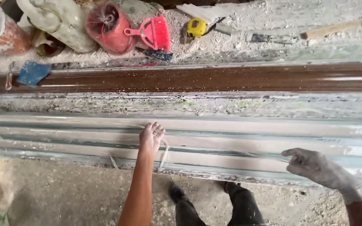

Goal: Applying and smoothing reinforcement fibers onto a decorative molding using hands and a scraper

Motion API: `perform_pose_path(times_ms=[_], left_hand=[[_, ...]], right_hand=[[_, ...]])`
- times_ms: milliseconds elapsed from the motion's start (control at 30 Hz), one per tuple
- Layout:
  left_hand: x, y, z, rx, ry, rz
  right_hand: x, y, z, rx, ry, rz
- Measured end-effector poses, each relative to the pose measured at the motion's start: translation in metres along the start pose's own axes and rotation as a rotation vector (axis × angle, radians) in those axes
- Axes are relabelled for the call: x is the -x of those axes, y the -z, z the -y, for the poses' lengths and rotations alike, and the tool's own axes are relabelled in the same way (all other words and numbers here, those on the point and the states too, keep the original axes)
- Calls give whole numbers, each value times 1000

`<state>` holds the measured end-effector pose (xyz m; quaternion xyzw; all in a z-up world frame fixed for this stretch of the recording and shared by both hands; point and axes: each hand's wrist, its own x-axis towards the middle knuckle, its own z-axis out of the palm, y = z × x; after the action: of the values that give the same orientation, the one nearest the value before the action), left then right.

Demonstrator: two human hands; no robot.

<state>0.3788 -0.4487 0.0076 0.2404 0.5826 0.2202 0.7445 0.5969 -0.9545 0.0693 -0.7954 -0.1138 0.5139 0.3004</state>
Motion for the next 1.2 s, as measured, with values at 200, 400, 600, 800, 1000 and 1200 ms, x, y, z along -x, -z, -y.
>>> perform_pose_path(times_ms=[200,400,600,800,1000,1200], left_hand=[[-38,23,28,-321,-29,34],[-46,64,30,-1182,-714,-218],[-47,65,39,-1783,-1196,-8],[-39,63,39,-1656,-1710,117],[-36,64,45,-1777,-1690,-38],[-33,62,47,-1777,-1719,20]], right_hand=[[-22,87,18,50,227,24],[-31,96,55,-33,68,-98],[-52,85,68,75,76,-106],[-49,90,41,20,116,-154],[-60,104,-25,7,136,-308],[-45,143,-59,171,86,-425]])
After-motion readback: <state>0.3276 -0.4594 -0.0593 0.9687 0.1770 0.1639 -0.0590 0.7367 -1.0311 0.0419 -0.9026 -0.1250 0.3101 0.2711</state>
